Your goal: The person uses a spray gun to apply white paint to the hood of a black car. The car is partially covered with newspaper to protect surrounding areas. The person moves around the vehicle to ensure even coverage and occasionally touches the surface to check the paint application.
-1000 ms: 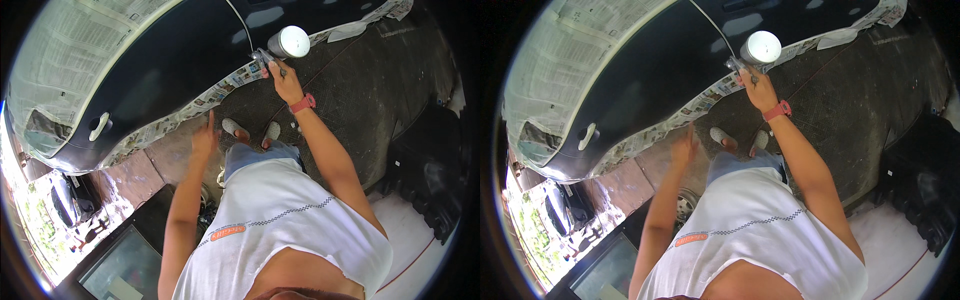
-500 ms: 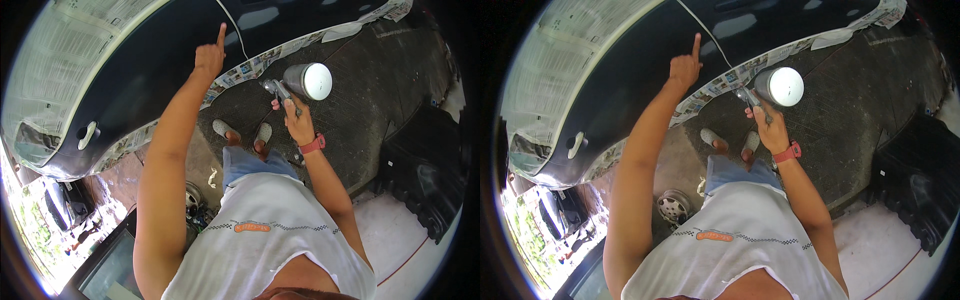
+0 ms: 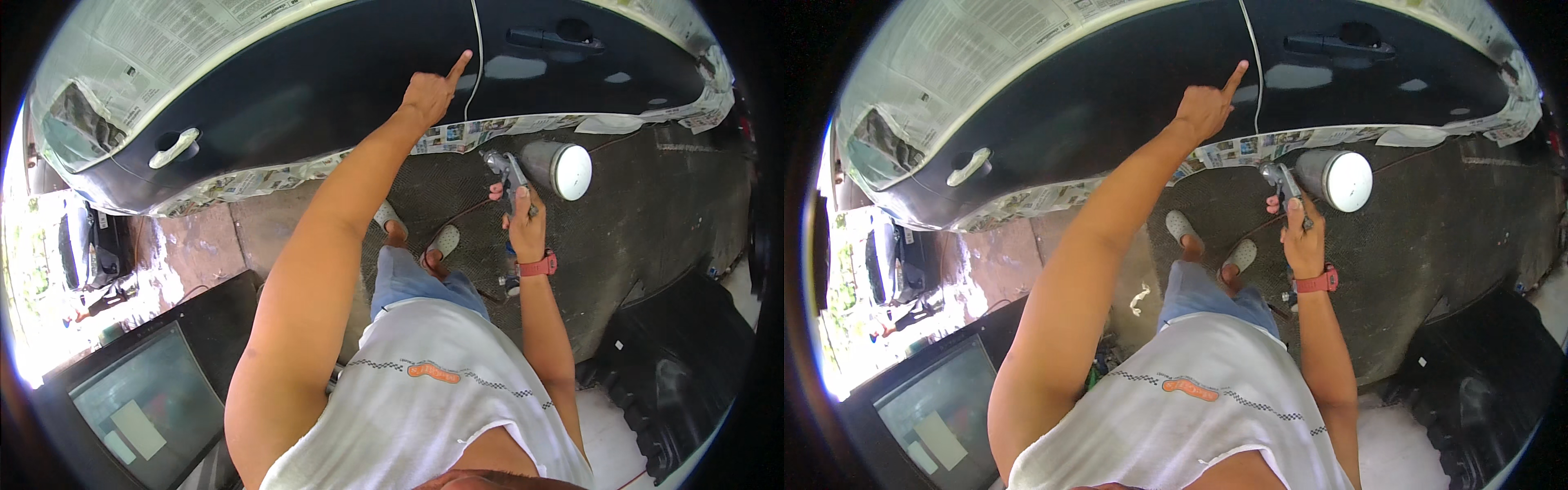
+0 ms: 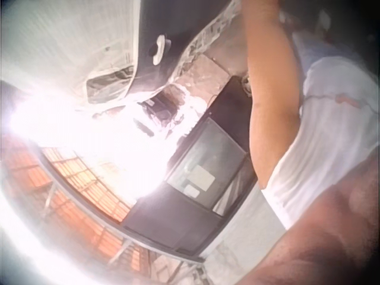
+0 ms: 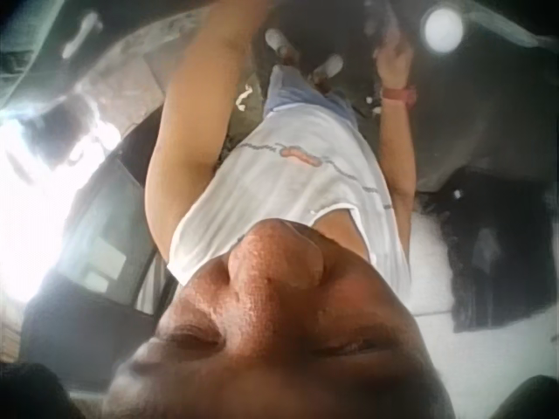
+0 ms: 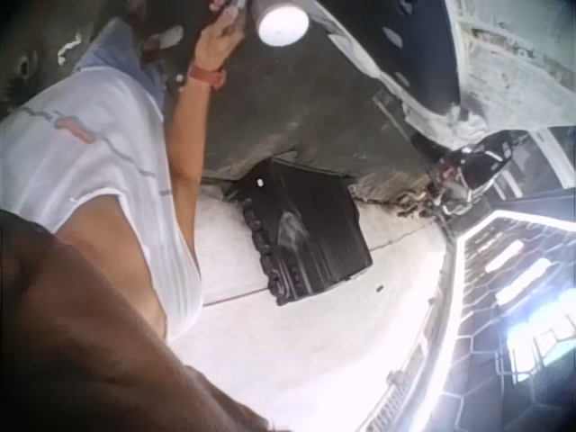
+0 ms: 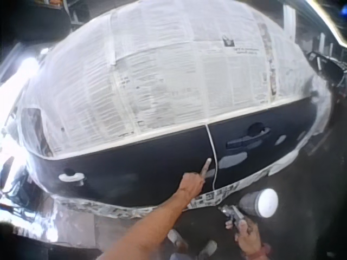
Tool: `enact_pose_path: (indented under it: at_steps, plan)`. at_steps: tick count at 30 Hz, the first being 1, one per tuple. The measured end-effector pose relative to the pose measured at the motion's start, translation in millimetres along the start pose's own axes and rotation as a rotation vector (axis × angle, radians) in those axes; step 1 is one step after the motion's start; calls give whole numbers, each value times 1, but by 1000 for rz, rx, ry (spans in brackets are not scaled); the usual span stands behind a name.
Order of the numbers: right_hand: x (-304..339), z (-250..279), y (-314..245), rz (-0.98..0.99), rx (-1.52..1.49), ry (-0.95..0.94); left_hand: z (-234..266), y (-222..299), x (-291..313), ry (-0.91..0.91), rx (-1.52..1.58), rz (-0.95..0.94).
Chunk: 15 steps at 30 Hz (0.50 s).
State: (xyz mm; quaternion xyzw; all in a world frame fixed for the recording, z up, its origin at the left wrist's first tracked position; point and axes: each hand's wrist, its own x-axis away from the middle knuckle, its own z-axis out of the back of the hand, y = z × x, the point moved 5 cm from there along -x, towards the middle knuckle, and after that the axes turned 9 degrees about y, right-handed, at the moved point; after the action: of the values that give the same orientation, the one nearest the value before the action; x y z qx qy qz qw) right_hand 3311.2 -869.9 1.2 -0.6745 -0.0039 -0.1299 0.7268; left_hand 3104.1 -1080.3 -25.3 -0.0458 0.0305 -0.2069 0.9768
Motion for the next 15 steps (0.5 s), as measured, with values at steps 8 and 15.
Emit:
enact_pose_path:
  at_steps: [8, 15]
  plan:
    - [-14, -11, -17, 29, 73, -6, -69, -15, 44, -291, -160, 1]
    - [-48, -18, -14, 142, 85, 118, -122, 6, 232, -283, 183, 5]
